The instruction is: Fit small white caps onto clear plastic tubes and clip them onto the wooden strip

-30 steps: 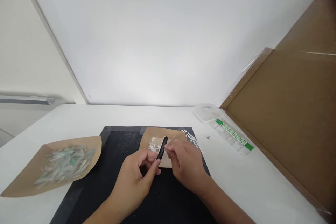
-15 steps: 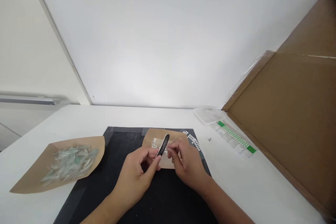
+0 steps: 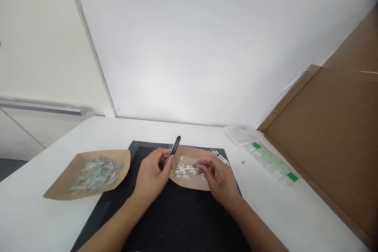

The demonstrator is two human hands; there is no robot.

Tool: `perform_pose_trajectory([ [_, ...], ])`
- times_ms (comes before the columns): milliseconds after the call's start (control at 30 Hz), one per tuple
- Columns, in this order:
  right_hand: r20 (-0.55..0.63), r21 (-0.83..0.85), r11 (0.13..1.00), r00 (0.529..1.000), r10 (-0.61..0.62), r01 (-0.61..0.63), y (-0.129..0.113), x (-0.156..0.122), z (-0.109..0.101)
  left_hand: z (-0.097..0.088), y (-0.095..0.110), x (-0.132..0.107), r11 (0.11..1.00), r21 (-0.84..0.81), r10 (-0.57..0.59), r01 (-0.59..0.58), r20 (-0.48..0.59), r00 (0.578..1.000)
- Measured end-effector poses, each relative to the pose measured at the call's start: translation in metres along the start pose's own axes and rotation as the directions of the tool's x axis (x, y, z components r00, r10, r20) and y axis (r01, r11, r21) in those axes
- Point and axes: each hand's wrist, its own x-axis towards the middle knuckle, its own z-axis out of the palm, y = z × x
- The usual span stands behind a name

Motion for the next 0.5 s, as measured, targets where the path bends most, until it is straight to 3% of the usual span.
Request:
perform_pose_trajectory([
  [100, -0.038, -0.019, 1.000, 0.999, 0.018, -0.019, -0.005, 0.004, -0.001, 0.004, -0.006, 0.001, 1.000, 0.011, 0.001, -0.001, 0.007, 1.000],
  [233, -0.091, -0.092, 0.989, 0.988, -0.123, 0.115, -0.018, 0.012, -0.003, 0.008, -0.011, 0.002, 1.000, 0.016, 0.005, -0.005, 0.017, 1.000],
  [367, -0.006, -0.109, 0.973, 0.979, -0.206, 0.204, -0.041, 0.025, -0.001, 0.008, -0.010, 0.002, 0.999, 0.029, 0.014, -0.015, 0.013, 1.000],
  [500, 0.128, -0.098, 0.970, 0.970, -0.208, 0.221, -0.074, 0.044, 0.015, 0.005, -0.012, -0.001, 0.999, 0.047, 0.024, -0.025, 0.023, 0.999],
])
